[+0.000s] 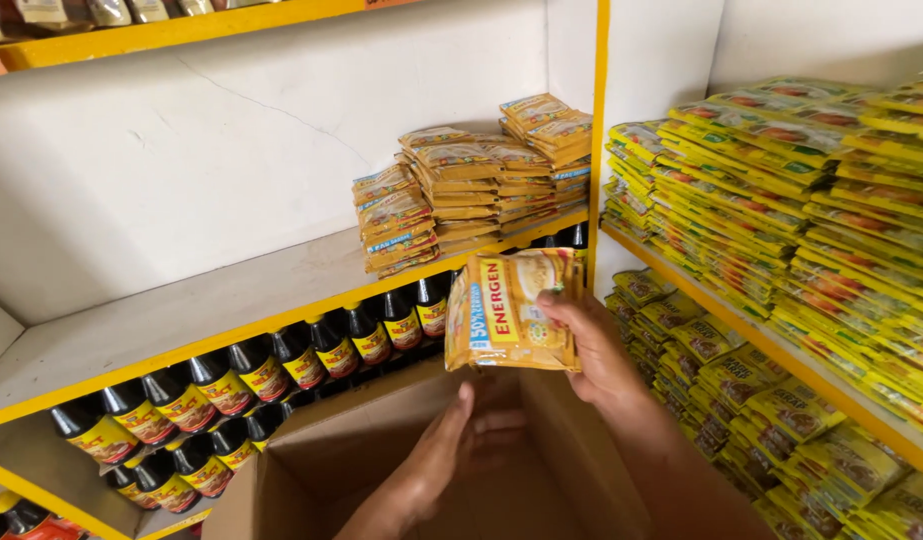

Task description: Unpacking cereal drink sachets from a cardboard box and stacking them onto a grocery shelf.

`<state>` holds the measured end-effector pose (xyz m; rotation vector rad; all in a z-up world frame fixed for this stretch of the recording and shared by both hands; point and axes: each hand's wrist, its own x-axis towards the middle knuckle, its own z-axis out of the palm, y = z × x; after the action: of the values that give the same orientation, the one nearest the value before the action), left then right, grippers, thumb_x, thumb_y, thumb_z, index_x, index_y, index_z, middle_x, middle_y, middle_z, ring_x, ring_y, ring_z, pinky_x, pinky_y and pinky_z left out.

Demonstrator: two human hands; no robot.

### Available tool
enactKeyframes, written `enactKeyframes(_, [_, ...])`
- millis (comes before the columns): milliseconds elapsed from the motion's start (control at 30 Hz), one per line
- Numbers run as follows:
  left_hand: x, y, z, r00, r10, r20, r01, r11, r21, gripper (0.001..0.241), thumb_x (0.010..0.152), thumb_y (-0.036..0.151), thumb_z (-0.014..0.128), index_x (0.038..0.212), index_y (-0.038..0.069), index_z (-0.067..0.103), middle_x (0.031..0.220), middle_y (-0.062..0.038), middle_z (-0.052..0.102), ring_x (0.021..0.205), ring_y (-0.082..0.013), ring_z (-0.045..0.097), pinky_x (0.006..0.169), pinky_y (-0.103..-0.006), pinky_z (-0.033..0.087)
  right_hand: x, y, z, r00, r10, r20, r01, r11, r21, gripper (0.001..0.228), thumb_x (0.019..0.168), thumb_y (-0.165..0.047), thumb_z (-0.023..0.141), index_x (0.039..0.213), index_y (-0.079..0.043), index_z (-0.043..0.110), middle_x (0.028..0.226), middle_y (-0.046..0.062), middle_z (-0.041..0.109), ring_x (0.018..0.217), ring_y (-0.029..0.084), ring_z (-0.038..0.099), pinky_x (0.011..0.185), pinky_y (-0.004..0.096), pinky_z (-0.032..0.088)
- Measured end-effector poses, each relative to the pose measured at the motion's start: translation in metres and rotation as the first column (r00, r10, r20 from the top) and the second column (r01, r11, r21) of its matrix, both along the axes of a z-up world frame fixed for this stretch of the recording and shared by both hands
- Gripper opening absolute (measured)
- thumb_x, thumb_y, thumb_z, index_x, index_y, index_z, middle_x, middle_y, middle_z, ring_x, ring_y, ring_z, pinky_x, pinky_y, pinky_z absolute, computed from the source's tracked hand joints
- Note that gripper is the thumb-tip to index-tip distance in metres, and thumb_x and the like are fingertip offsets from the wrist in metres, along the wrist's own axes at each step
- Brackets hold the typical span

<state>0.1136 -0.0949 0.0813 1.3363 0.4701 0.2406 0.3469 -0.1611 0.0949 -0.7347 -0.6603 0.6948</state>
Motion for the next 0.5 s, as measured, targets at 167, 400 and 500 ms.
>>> enactKeyframes(167, [0.051, -0.018, 0.020, 0.983, -0.093, 0.161, 0.118, 0.980, -0.158, 0.102, 0.079, 0.086, 0.034, 0.159, 0.023, 0.027, 0.142, -0.013, 0.063, 0.125, -0.0267, 0.062, 0.104, -0.0510, 0.044, -0.002, -0.048, 0.036, 1.000, 0.007, -0.029, -0.005, 0.998, 0.063, 0.042, 0.085, -0.021, 0.072, 0.124, -0.005, 0.065, 0.106, 0.007, 0.072, 0.094, 0.017, 0.071, 0.083, 0.037, 0.059])
enactKeyframes(400, [0.102, -0.026, 0.054, 0.900, 0.166, 0.402, -0.118, 0.983, -0.141, 0.077, 0.090, 0.064, 0.053, 0.156, 0.029, 0.037, 0.139, -0.002, 0.060, 0.110, -0.0204, 0.060, 0.093, -0.0422, 0.051, 0.034, -0.072, 0.019, 0.995, -0.093, 0.026, 0.086, 0.977, 0.197, 0.037, 0.096, -0.012, 0.068, 0.131, -0.001, 0.061, 0.116, 0.010, 0.071, 0.101, 0.020, 0.070, 0.089, 0.041, 0.057])
enactKeyframes(500, [0.114, -0.022, 0.067, 0.862, 0.285, 0.419, -0.278, 0.957, -0.078, 0.060, 0.091, 0.047, 0.058, 0.146, 0.027, 0.046, 0.140, 0.005, 0.061, 0.111, -0.0135, 0.062, 0.088, -0.0357, 0.056, 0.032, -0.078, 0.034, 0.995, -0.104, 0.000, 0.102, 0.971, 0.218, 0.039, 0.094, -0.014, 0.066, 0.132, -0.003, 0.060, 0.118, 0.009, 0.072, 0.103, 0.021, 0.070, 0.092, 0.042, 0.056])
